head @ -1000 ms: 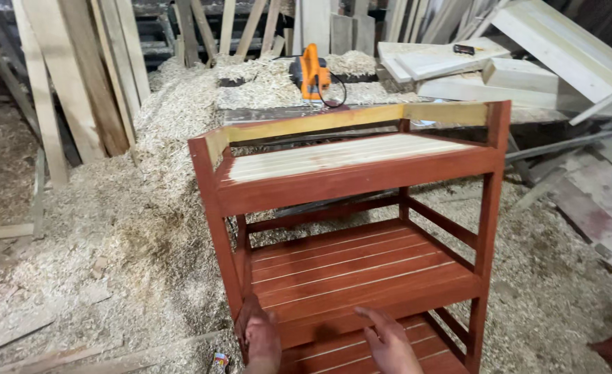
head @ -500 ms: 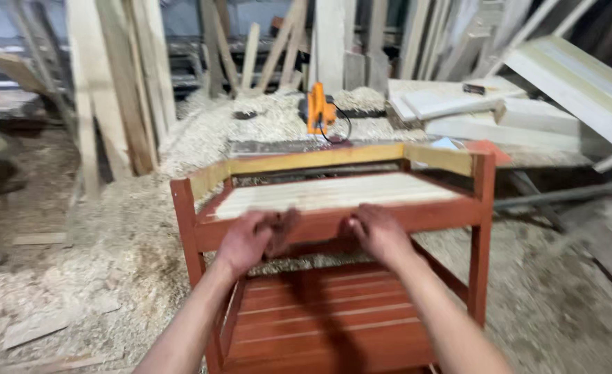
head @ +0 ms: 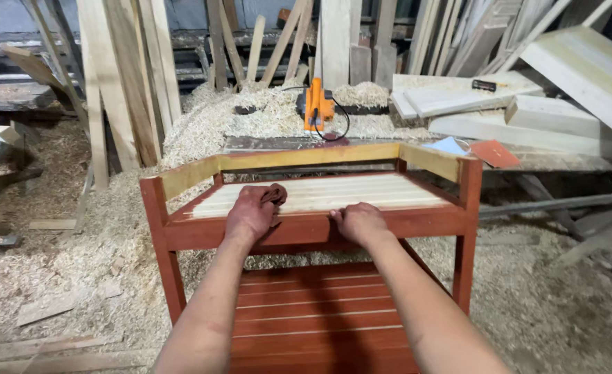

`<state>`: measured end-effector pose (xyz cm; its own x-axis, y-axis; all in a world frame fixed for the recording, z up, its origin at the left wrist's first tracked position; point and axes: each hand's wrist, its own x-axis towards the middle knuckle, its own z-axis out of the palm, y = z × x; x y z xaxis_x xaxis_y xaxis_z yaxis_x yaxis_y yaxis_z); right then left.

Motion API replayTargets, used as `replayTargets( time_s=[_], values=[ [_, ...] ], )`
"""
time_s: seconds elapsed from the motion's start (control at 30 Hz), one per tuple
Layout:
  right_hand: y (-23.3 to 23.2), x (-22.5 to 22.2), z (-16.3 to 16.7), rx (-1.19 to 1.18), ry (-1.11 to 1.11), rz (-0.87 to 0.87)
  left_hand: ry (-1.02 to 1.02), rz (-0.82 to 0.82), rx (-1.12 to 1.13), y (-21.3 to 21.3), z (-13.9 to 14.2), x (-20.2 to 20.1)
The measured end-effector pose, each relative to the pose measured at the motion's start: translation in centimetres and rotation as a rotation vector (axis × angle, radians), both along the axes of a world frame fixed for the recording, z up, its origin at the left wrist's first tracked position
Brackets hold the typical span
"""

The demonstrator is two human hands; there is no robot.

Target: The person wipes the surfaces of a three-tier wooden shelf with a cloth, moving from the lower shelf to the middle and then the top. The person uses a dark cloth to wipe the slatted shelves and frame, focusing on the edges and corners.

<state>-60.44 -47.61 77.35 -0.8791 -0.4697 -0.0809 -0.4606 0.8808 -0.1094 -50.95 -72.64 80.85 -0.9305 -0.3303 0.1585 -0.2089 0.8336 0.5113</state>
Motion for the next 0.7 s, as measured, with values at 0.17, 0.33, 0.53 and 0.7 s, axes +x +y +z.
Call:
replayTargets(
  time_s=[0.17,0.33,0.53,0.7],
  values=[
    [0.5,1.2,0.4,-0.003,0.040,0.002,-0.244,0.010,-0.019,2.5,2.4,2.1],
    [1.5,4.6,1.8,0.067,0.025,0.017,-0.462,-0.027,-0.159,4.3,5.2,3.9],
    [4.1,10.6,2.5,0.056,0.048,0.007,-0.497,-0.064,-0.190,7.2,5.9,10.0],
    [6.7,15.7,2.4,0.000,0.059,-0.021,-0.480,-0.093,-0.216,9.2,5.8,16.2]
  ],
)
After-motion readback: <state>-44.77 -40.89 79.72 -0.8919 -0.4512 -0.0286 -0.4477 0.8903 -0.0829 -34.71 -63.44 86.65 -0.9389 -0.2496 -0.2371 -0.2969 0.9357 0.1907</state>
